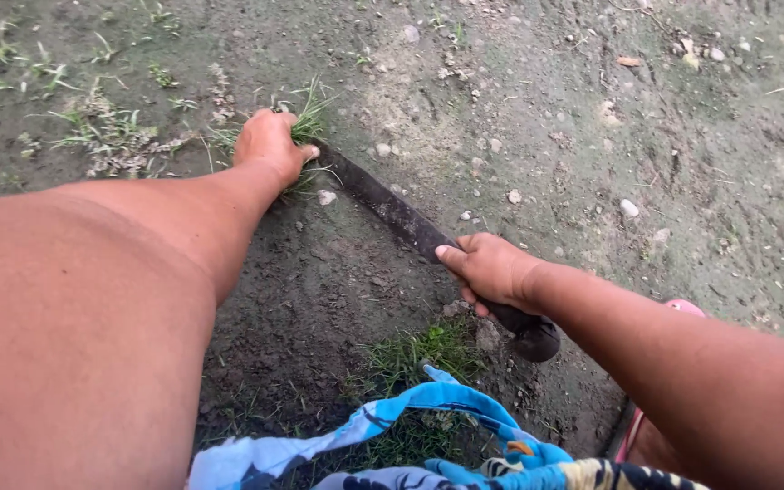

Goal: Using a machete to pull and cut small patches of grass and weeds from the soil.

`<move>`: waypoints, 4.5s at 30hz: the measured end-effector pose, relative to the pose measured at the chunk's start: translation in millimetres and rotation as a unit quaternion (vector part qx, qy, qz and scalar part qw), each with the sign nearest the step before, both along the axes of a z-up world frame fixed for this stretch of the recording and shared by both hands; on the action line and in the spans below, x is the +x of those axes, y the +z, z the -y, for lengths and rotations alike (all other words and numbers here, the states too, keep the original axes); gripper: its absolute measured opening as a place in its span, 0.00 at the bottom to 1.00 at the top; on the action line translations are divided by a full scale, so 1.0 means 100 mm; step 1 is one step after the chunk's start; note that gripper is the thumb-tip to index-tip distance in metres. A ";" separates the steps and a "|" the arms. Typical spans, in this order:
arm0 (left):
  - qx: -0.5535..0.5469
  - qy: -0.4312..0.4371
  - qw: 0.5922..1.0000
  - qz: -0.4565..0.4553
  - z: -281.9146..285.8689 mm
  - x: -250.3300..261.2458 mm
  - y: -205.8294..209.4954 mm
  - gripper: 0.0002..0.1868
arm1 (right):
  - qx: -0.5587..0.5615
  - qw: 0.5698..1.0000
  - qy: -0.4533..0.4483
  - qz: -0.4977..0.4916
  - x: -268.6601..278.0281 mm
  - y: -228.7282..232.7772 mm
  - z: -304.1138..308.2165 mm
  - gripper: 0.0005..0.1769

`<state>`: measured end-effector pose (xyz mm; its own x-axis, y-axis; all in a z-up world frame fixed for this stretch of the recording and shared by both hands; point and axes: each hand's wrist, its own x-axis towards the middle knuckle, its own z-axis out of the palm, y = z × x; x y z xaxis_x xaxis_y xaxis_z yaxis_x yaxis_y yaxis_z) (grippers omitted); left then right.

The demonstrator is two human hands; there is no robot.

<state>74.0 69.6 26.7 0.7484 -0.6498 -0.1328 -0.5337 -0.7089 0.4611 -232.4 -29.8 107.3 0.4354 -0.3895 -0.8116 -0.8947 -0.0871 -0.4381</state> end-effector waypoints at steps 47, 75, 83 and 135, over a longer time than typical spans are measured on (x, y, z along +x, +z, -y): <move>-0.029 0.226 0.950 -0.212 -1.05 0.44 0.49 0.15 | 0.026 0.998 0.025 0.049 0.60 0.17 -0.13 0.18; -0.016 -0.134 0.990 0.041 -0.69 -0.22 0.13 0.24 | -0.001 0.990 -0.067 0.124 0.21 -0.22 -0.01 0.20; 0.104 -0.029 0.993 0.055 -0.55 0.14 -0.06 0.13 | 0.002 0.989 -0.077 0.125 0.36 -0.02 -0.17 0.18; -0.082 0.290 0.917 -0.262 -1.02 0.16 0.03 0.13 | 0.010 0.989 0.144 0.029 0.31 0.09 -0.33 0.34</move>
